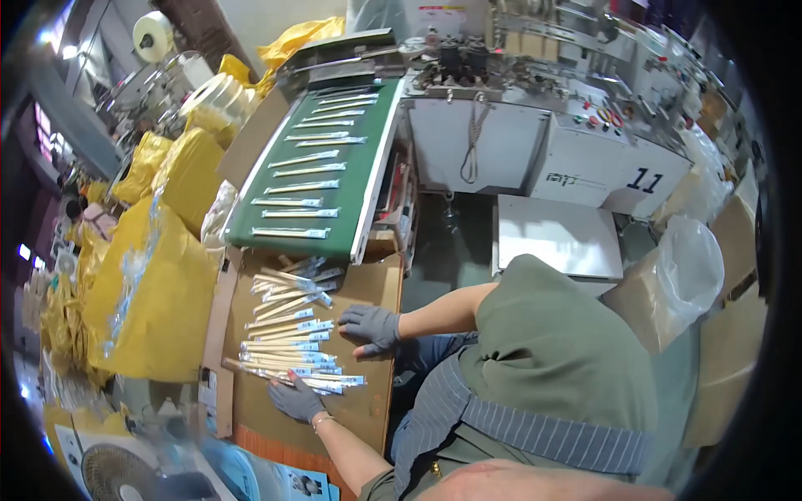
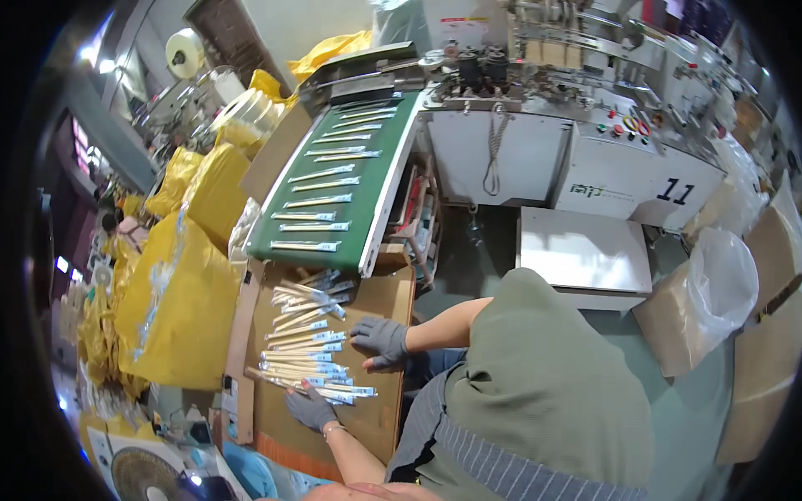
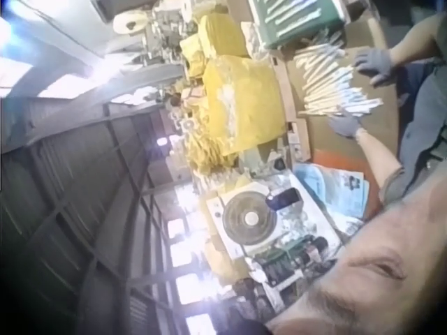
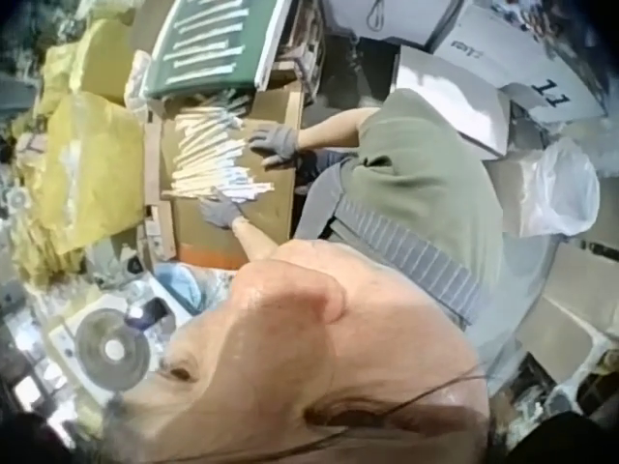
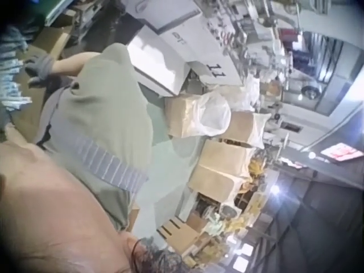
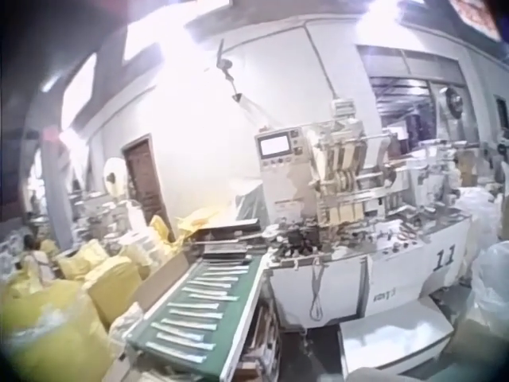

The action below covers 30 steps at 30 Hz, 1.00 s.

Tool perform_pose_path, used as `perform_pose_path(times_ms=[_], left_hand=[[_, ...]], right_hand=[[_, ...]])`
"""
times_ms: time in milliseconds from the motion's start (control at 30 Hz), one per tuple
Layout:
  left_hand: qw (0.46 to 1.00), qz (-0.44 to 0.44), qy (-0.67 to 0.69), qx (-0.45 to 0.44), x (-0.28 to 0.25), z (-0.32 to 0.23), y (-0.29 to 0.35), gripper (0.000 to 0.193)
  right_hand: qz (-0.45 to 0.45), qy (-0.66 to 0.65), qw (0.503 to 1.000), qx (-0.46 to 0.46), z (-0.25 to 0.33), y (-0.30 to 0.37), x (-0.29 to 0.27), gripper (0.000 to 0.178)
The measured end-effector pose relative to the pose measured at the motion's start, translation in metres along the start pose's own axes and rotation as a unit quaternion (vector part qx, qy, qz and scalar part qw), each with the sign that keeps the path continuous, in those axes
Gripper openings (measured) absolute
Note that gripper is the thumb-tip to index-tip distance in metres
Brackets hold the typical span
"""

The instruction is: The recorder is bundling and packaging thin sticks into plastic sleeves at a production workstation.

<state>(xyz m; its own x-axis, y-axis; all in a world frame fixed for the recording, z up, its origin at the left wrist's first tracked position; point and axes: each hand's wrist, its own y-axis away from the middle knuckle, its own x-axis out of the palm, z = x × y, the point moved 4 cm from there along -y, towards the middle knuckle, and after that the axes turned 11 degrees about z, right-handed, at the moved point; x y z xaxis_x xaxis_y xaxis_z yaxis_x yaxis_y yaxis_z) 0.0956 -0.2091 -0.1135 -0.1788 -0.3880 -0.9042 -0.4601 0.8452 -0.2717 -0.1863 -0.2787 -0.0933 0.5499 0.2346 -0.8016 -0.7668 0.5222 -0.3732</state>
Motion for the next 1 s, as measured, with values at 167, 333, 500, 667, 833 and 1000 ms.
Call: perform_pose_path(times_ms=[167,333,500,667,833,1000], left_hand=[[1.0,-0.009,-0.013,0.001,-0.001,-0.002,0.003,0.064],[1.0,0.007,-0.028,0.005,-0.001,-0.003,0.003,0.07],[0.996,-0.008,-0.077,-0.037,0.005,-0.018,0.005,0.073],[0.998,0.009,-0.049,-0.038,0.003,-0.023,0.005,0.077],[0.997,0.003,-0.064,-0.032,0.005,-0.02,0.006,0.076],[0.997,0.004,-0.068,-0.026,0.006,-0.02,0.006,0.075]], right_hand=[[0.011,0.011,1.0,0.004,0.004,0.001,-0.003,0.061],[-0.015,0.024,1.0,-0.007,0.002,0.002,0.0,0.063],[-0.011,0.023,1.0,-0.007,0.003,0.001,-0.001,0.063],[0.003,0.021,1.0,0.01,0.004,0.002,-0.002,0.063],[0.006,0.02,1.0,0.01,0.005,0.002,-0.002,0.062],[-0.004,0.001,1.0,0.011,0.004,0.002,-0.002,0.064]])
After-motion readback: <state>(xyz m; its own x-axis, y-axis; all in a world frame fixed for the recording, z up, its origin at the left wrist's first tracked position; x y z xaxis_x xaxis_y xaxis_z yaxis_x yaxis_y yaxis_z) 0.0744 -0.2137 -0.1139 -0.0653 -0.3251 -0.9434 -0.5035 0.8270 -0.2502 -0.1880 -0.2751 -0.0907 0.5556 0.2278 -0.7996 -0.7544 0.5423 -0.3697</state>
